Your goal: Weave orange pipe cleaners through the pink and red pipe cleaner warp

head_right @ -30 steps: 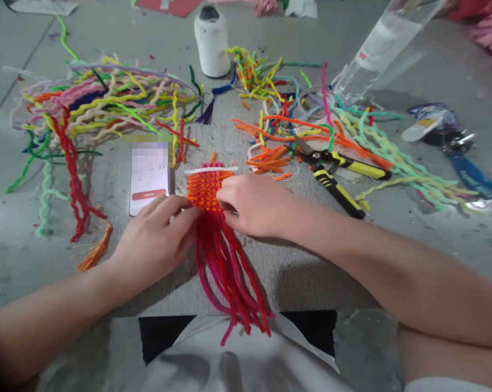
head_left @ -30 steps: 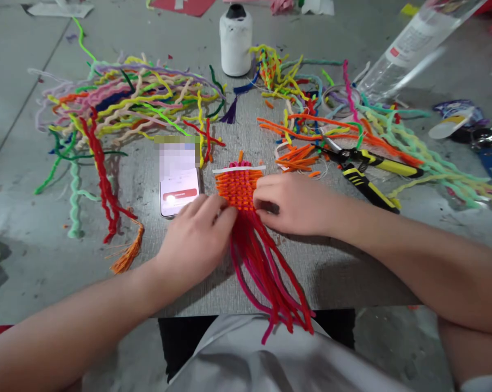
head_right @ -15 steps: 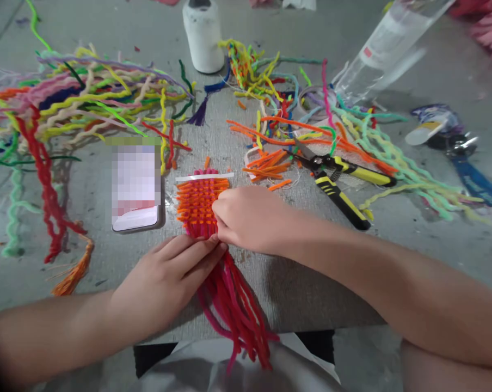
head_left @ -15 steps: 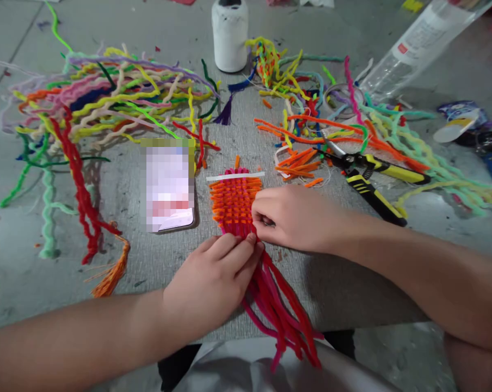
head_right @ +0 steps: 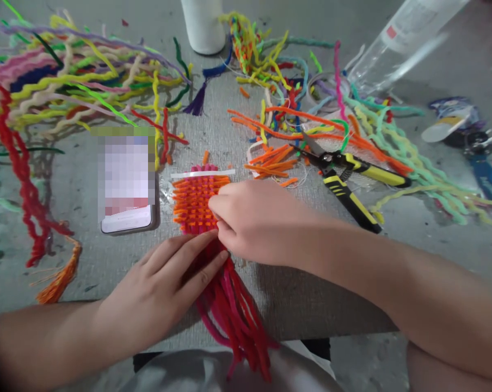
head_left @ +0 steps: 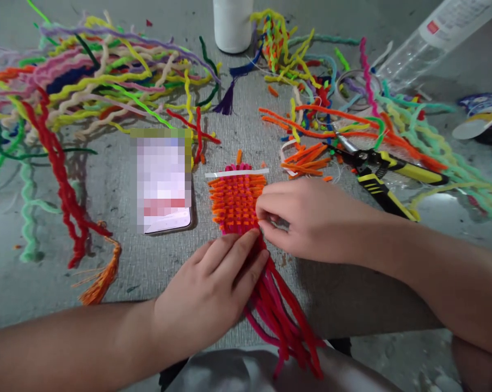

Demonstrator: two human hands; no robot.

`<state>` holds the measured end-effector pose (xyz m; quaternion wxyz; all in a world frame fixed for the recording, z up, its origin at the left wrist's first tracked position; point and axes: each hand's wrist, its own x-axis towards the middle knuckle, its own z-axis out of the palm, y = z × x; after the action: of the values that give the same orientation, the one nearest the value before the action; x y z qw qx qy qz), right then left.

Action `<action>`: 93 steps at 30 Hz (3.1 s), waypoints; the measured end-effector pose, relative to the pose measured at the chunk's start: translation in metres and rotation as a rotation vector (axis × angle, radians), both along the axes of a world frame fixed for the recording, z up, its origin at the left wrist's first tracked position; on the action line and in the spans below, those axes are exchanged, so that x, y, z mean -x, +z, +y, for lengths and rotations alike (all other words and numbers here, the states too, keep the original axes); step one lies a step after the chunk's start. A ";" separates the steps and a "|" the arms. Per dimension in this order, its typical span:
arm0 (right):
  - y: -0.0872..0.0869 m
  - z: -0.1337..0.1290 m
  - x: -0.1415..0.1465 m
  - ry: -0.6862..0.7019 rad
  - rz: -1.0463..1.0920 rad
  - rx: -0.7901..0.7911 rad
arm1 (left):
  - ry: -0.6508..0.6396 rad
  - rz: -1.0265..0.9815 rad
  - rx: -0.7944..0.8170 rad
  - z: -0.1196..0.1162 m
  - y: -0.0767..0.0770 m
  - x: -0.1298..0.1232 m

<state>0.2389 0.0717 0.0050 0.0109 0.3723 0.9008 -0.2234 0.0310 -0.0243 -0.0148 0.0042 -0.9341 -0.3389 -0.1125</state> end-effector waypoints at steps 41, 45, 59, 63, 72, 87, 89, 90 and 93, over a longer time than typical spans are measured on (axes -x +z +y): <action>-0.016 0.009 0.009 0.141 0.132 -0.143 | -0.035 -0.034 0.043 0.001 -0.004 0.003; -0.017 0.005 0.011 0.086 0.186 -0.091 | -0.036 -0.047 0.019 -0.001 -0.004 0.002; -0.020 -0.008 0.023 -0.122 0.156 -0.073 | 0.087 -0.068 -0.068 -0.005 -0.002 0.003; -0.020 -0.009 0.024 -0.144 0.194 -0.051 | 0.089 -0.067 -0.064 -0.004 -0.002 0.003; -0.020 0.005 0.018 0.081 0.126 -0.127 | 0.059 -0.108 -0.051 -0.001 -0.002 0.004; -0.022 -0.012 0.032 -0.159 0.090 -0.172 | 0.198 0.063 -0.113 -0.010 -0.002 0.007; -0.022 -0.014 0.034 -0.184 0.091 -0.156 | 0.190 0.070 -0.099 -0.009 -0.003 0.008; -0.022 -0.015 0.035 -0.194 0.092 -0.142 | 0.189 0.071 -0.097 -0.008 -0.003 0.008; -0.023 -0.015 0.036 -0.202 0.095 -0.113 | 0.193 0.073 -0.099 -0.008 -0.003 0.008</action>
<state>0.2030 0.0565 -0.0176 -0.0756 0.4502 0.8693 -0.1898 0.0227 -0.0324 -0.0177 0.0734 -0.8992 -0.4209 -0.0942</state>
